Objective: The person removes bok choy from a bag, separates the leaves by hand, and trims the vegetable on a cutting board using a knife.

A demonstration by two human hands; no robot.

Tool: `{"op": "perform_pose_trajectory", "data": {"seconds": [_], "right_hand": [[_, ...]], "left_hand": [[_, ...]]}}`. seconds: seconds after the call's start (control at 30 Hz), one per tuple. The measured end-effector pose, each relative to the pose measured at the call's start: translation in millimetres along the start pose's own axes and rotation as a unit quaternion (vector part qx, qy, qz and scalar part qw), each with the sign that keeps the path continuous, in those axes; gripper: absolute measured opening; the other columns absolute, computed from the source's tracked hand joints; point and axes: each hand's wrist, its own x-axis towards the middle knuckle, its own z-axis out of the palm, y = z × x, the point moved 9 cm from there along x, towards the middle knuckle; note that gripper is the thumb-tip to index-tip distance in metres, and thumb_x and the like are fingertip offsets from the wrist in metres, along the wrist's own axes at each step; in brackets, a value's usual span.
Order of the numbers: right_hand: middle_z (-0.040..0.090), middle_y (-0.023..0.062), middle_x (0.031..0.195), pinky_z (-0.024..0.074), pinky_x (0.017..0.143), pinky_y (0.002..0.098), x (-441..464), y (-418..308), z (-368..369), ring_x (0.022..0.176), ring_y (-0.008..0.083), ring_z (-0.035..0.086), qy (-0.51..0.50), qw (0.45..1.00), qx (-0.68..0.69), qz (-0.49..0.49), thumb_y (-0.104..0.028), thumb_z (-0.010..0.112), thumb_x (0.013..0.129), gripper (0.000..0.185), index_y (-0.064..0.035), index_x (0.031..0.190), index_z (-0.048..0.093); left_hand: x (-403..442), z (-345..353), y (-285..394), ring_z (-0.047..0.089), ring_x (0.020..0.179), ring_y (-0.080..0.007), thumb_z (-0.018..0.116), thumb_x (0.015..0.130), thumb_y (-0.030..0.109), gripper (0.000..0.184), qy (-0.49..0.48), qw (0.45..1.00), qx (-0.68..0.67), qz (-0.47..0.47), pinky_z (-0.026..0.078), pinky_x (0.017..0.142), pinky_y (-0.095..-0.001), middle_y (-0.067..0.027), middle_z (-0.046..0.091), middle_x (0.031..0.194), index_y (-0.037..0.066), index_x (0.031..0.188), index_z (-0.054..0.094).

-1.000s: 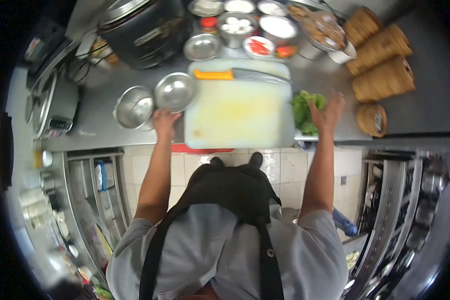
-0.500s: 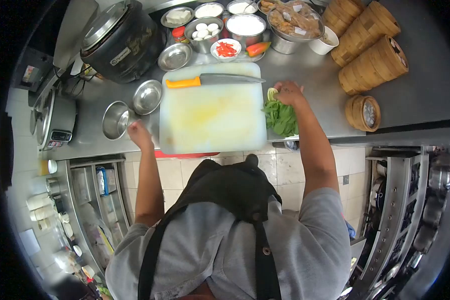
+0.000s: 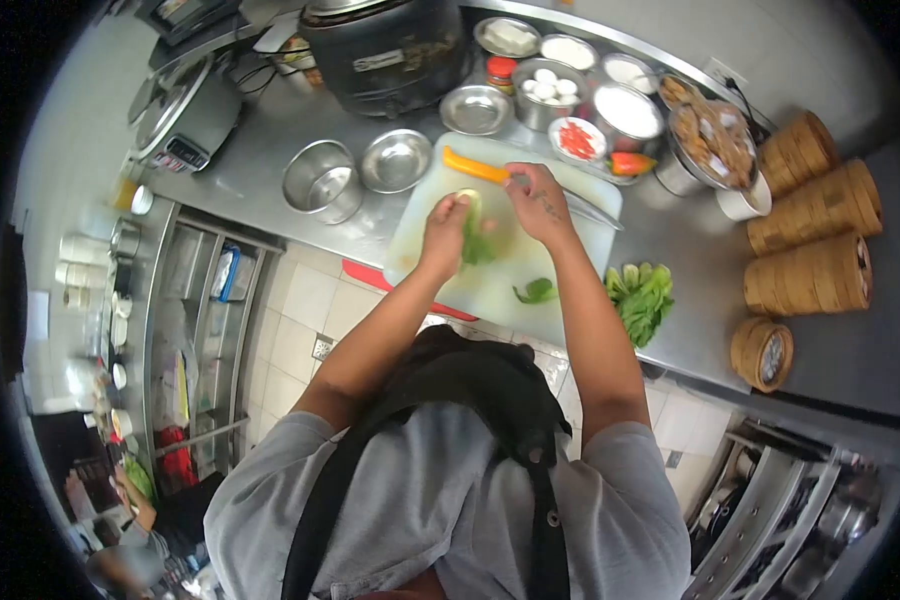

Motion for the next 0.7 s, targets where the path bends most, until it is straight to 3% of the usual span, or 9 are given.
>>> {"op": "perform_pose_trajectory", "data": {"seconds": [0.03, 0.13, 0.17, 0.37, 0.43, 0.53, 0.7], "right_hand": [[0.057, 0.0123, 0.131, 0.0505, 0.088, 0.0396, 14.8, 7.7, 17.7, 0.096, 0.0248, 0.065, 0.014, 1.0, -0.017, 0.011, -0.029, 0.065, 0.09, 0.049, -0.0077, 0.134, 0.057], [0.044, 0.0118, 0.144, 0.048, 0.096, 0.0449, 40.4, 16.1, 83.6, 0.109, 0.0329, 0.062, 0.008, 0.978, -0.2, -0.058, -0.031, 0.055, 0.095, 0.054, -0.01, 0.144, 0.046], [0.04, 0.0136, 0.144, 0.0447, 0.101, 0.0463, 42.0, 18.4, 100.2, 0.119, 0.036, 0.057, -0.031, 0.969, -0.245, -0.003, -0.034, 0.051, 0.097, 0.054, -0.0087, 0.144, 0.043], [0.06, 0.0167, 0.11, 0.0516, 0.088, 0.0491, -7.1, 6.0, 96.7, 0.096, 0.0395, 0.066, -0.074, 0.951, -0.298, 0.017, -0.037, 0.056, 0.096, 0.039, -0.005, 0.118, 0.061], [0.065, 0.0189, 0.099, 0.0534, 0.082, 0.0484, -56.4, 2.5, 80.1, 0.088, 0.0402, 0.068, -0.034, 0.937, -0.347, 0.024, -0.037, 0.061, 0.093, 0.036, -0.0024, 0.102, 0.064], [0.066, 0.0246, 0.104, 0.0529, 0.084, 0.0466, -109.0, 28.6, 51.8, 0.094, 0.0398, 0.068, -0.012, 0.915, -0.341, 0.216, -0.037, 0.066, 0.088, 0.044, 0.0003, 0.109, 0.059], [0.069, 0.0259, 0.105, 0.0524, 0.086, 0.0454, -153.4, 49.6, 18.2, 0.097, 0.0382, 0.069, 0.11, 0.916, -0.249, 0.295, -0.036, 0.074, 0.078, 0.068, 0.0032, 0.126, 0.045]], "left_hand": [[-0.9, -24.4, 9.6, 0.065, 0.061, -0.0158, 0.052, 0.104, 0.023, 0.02, 0.044, 0.997, -0.05, 0.038, 0.052, 0.057, -0.029, -0.007, 0.063, 0.091, 0.004, 0.108, 0.056], [-14.1, -71.0, 45.9, 0.061, 0.057, -0.0148, 0.053, 0.102, 0.019, 0.015, 0.036, 0.997, -0.067, 0.032, 0.05, 0.052, -0.0291, -0.0069, 0.062, 0.087, 0.005, 0.108, 0.053], [-15.3, -83.6, 54.2, 0.059, 0.054, -0.0149, 0.055, 0.098, 0.012, 0.014, 0.035, 0.998, -0.048, 0.028, 0.049, 0.048, -0.0292, -0.0083, 0.063, 0.086, 0.004, 0.109, 0.051], [-20.0, -141.3, 67.2, 0.063, 0.061, -0.0165, 0.06, 0.093, 0.007, 0.018, 0.095, 0.993, 0.069, 0.006, 0.051, 0.051, -0.0293, -0.0114, 0.064, 0.089, -0.001, 0.107, 0.053], [-17.3, -142.1, 58.9, 0.064, 0.061, -0.0164, 0.063, 0.091, 0.006, 0.018, 0.096, 0.99, 0.101, -0.001, 0.051, 0.05, -0.0288, -0.0115, 0.064, 0.089, -0.002, 0.106, 0.055], [-10.2, -129.0, 44.0, 0.064, 0.058, -0.0158, 0.068, 0.088, 0.006, 0.021, 0.078, 0.984, 0.161, -0.007, 0.05, 0.047, -0.0288, -0.0111, 0.065, 0.086, -0.003, 0.105, 0.058], [10.5, -97.2, 10.1, 0.064, 0.051, -0.0161, 0.07, 0.084, 0.009, 0.02, 0.009, 0.957, 0.287, -0.039, 0.048, 0.041, -0.0299, -0.0108, 0.065, 0.078, -0.003, 0.096, 0.061]]}}
